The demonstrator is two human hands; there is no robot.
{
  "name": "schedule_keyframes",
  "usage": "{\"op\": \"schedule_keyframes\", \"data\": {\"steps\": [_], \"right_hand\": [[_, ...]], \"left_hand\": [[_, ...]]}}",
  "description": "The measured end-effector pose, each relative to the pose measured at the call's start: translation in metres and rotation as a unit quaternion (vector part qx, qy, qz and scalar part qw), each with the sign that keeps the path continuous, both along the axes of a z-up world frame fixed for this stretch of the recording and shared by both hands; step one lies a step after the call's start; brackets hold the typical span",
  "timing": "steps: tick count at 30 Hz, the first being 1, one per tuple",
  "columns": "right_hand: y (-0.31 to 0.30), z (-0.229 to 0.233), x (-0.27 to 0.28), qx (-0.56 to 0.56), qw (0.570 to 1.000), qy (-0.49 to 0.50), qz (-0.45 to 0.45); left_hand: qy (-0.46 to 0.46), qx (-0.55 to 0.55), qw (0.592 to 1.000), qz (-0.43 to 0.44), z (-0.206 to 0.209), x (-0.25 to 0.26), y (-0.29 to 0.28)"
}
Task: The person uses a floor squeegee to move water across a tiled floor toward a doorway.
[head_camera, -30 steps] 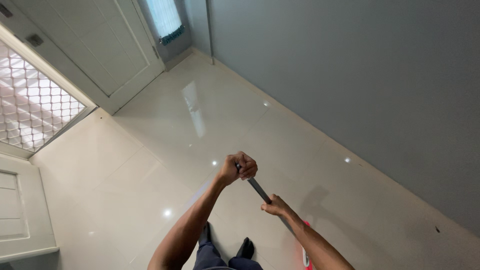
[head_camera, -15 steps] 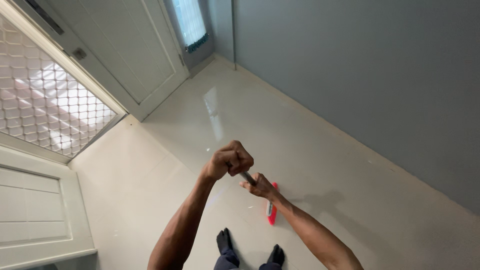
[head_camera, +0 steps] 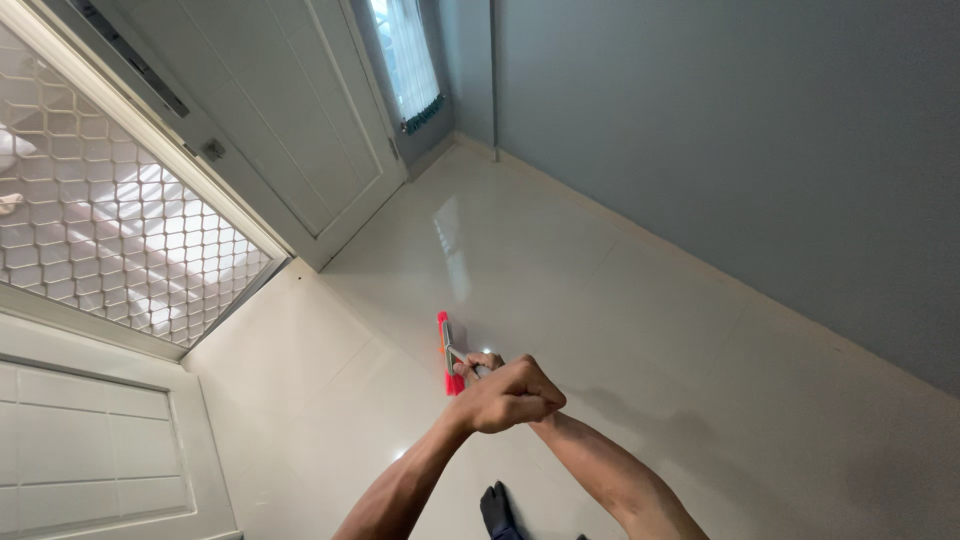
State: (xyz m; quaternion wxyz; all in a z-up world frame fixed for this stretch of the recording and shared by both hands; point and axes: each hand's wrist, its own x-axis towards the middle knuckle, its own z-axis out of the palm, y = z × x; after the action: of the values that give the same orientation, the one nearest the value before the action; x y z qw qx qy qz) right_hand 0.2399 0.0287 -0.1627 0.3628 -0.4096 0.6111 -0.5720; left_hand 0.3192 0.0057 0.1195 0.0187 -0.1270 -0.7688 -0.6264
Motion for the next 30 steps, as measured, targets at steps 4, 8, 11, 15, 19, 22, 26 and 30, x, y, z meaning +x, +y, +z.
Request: {"op": "schedule_keyframes", "data": {"steps": [4,8,11,15,19,22,26,30], "right_hand": [[0.034,0.050,-0.008,-0.049,0.996,-0.072,0.029],[0.068,0.045,-0.020,-0.066,0.995,0.063,-0.041],[0.109,0.013,-0.030,-0.047,0.951,0.266,-0.152],[0.199,-0.025,-0.058,0.048,0.939,0.286,-0.186],[0.288,-0.060,-0.067,0.176,0.902,0.325,-0.224],[0.335,-0.076,-0.064,0.273,0.893,0.275,-0.230],[0.358,-0.080,-0.053,0.343,0.897,0.160,-0.228],[0.340,-0.076,-0.042,0.300,0.911,0.147,-0.242]], "left_hand": [[0.026,0.090,0.996,0.006,0.020,0.007,-0.005],[0.093,0.146,0.985,-0.006,0.029,-0.002,0.001],[0.115,0.279,0.952,-0.048,0.019,-0.020,0.010],[0.087,0.360,0.929,-0.021,-0.022,-0.050,0.037],[0.010,0.402,0.916,0.019,-0.074,-0.075,0.078],[-0.050,0.410,0.909,0.054,-0.109,-0.085,0.112],[-0.092,0.389,0.916,0.016,-0.127,-0.084,0.146],[-0.068,0.344,0.936,-0.021,-0.110,-0.077,0.135]]}}
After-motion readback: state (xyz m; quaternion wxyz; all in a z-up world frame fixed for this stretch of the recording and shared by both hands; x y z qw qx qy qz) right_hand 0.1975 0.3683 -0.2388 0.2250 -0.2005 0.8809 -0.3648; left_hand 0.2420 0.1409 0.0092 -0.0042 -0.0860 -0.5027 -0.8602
